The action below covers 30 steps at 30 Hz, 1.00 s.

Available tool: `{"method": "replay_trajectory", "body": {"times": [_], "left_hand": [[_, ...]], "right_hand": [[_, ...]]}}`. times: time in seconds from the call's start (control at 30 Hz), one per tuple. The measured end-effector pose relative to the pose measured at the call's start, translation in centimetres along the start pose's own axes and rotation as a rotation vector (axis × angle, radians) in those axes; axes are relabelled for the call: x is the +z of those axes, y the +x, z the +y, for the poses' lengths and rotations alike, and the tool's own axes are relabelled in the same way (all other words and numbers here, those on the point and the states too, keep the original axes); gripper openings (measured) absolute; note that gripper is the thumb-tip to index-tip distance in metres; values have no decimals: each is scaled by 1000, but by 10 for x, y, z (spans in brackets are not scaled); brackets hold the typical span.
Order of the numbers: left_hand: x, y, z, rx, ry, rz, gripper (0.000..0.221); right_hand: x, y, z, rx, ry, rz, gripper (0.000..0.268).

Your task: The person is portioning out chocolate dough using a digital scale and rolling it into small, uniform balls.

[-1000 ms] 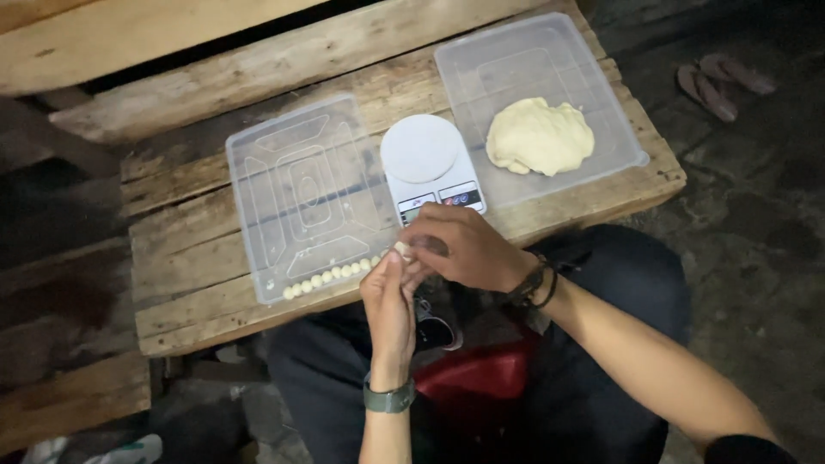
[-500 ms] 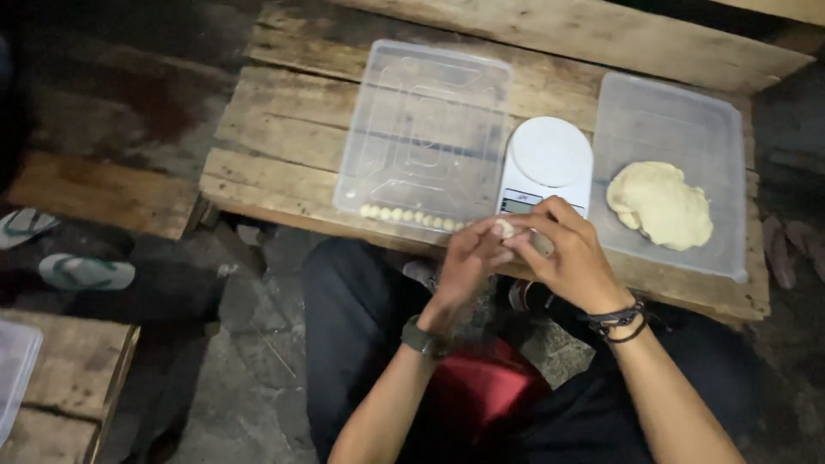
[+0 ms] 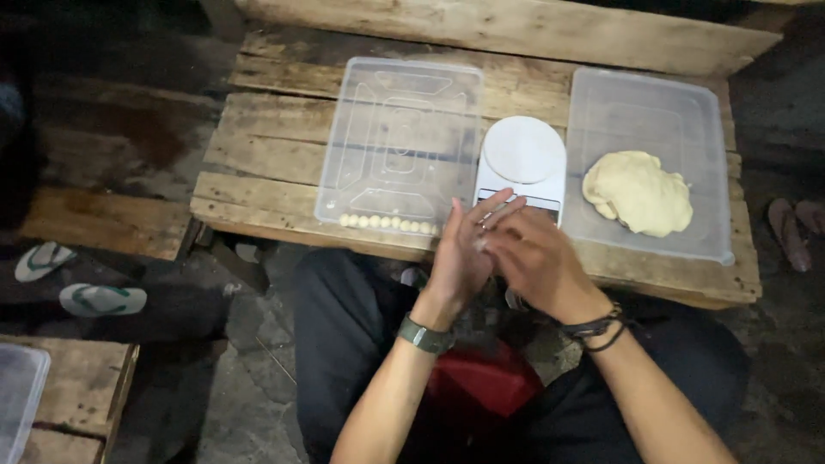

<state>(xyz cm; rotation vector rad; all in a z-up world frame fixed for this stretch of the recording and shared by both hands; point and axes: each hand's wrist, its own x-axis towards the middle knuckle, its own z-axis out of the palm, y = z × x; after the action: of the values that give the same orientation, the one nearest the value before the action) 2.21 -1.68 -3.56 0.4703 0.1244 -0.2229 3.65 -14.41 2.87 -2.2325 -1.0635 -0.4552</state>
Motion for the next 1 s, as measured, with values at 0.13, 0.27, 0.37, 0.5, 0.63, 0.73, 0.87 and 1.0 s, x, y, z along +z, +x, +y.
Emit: {"method": "replay_trajectory", "body": {"times": [0.13,0.27,0.37,0.5,0.63,0.73,0.87,1.0], "left_hand": [[6,5,-5,112,42,26,63],[11,3,-16,179,56,31,85],[65,-27,-12,-7,-169,-9,82],[40,-21,-44,113,-209,-383,52],[33,-24,-23,123,-159,-450,66],[18,-36,5,165,-114,-487,80],[-42,-54,18,-155,-1139,-539,111],[2,-64,-6,86,-422,-252,83]], "right_hand": [[-4,-1,-6,-18,-65,-55,21],[-18,-5,9,175,121,23,49],[-7,-6,10,115,-346,111,60],[5,3,-41,139,-302,91,73],[24,-7,-74,-20,-50,-73,96],[39,-13,-77,-101,32,-168,94],[43,7,-57,-15,44,-55,93],[35,14,-65,86,-245,-134,98]]}}
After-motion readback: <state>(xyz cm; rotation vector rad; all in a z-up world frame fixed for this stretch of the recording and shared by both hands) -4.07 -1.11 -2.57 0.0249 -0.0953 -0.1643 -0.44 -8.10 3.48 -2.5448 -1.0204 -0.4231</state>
